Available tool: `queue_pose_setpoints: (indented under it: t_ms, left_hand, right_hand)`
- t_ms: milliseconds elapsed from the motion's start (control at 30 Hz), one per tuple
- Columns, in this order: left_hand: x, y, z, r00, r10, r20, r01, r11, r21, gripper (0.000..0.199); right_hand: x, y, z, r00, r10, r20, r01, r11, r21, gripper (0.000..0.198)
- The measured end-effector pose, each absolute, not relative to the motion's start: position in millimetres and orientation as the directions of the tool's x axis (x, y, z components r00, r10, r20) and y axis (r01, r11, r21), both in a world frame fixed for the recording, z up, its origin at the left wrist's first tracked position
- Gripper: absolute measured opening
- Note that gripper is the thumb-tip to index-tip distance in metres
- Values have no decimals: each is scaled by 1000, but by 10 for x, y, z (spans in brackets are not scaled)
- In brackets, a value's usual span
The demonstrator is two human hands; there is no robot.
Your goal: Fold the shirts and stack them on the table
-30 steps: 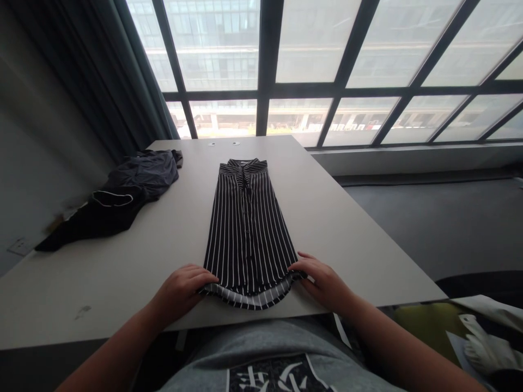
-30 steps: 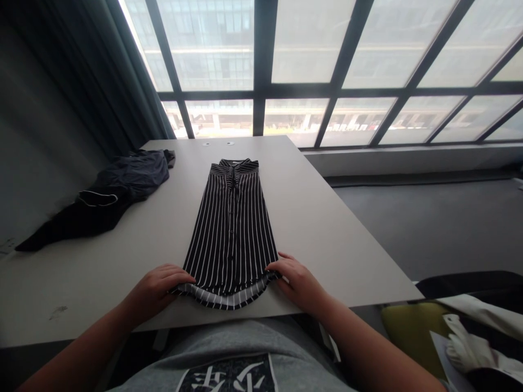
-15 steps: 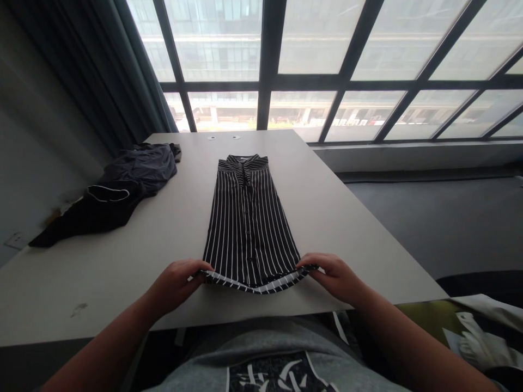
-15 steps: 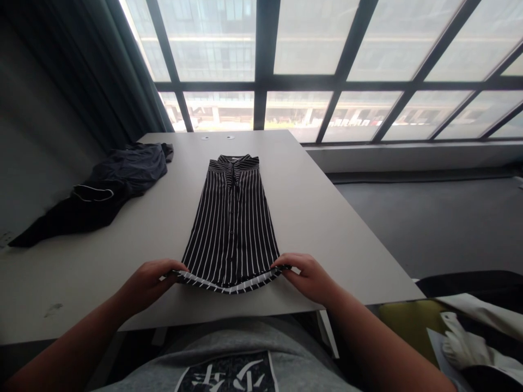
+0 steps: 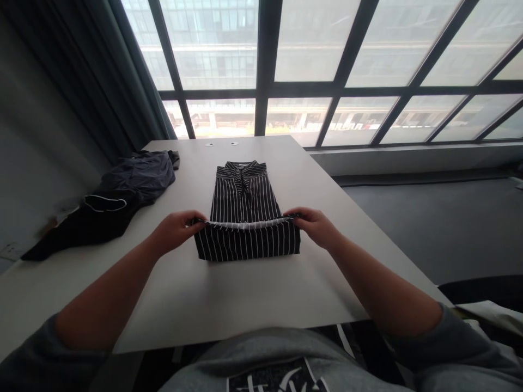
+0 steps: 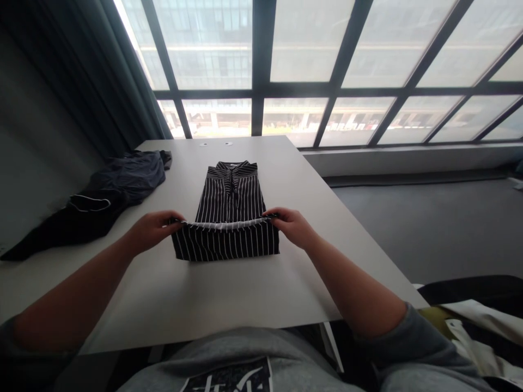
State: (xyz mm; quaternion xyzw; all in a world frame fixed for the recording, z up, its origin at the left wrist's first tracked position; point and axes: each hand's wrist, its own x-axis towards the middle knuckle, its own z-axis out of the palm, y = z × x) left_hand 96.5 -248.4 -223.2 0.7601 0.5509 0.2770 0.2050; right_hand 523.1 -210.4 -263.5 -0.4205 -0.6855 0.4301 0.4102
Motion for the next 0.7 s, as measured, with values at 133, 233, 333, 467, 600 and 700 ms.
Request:
queue_pose_setpoints:
  t_ms: [133, 233, 333, 467, 600, 700]
  left_hand:
    - [947, -2056, -2398, 219, 965, 145, 736, -261, 624, 49]
    - [950, -1850, -2659, 196, 976, 94, 728, -209, 653, 50]
    - [943, -1767, -2898, 144, 988, 64, 716, -148, 682, 47]
    - [922, -1774, -3045, 98, 992, 77, 686, -124, 717, 45]
    - [966, -1825, -3064, 32, 996, 86, 625, -87, 776, 45]
    - [1015, -1840, -3039, 23, 998, 57, 615, -59, 786, 47]
  right_hand:
    - [5109, -1724, -2845, -293, 955, 53, 209, 118, -971, 35]
    - [5044, -1554, -3072, -254, 967, 3, 280, 76, -957, 32]
    - [5033, -1497, -3225, -219, 975, 43, 384, 127, -915, 31]
    - [5072, -1514, -3258, -172, 977, 128, 567, 204, -798, 31]
    - [5082, -1541, -3250, -160, 971, 177, 684, 238, -689, 27]
    - [5060, -1548, -3260, -163, 969, 185, 693, 246, -678, 27]
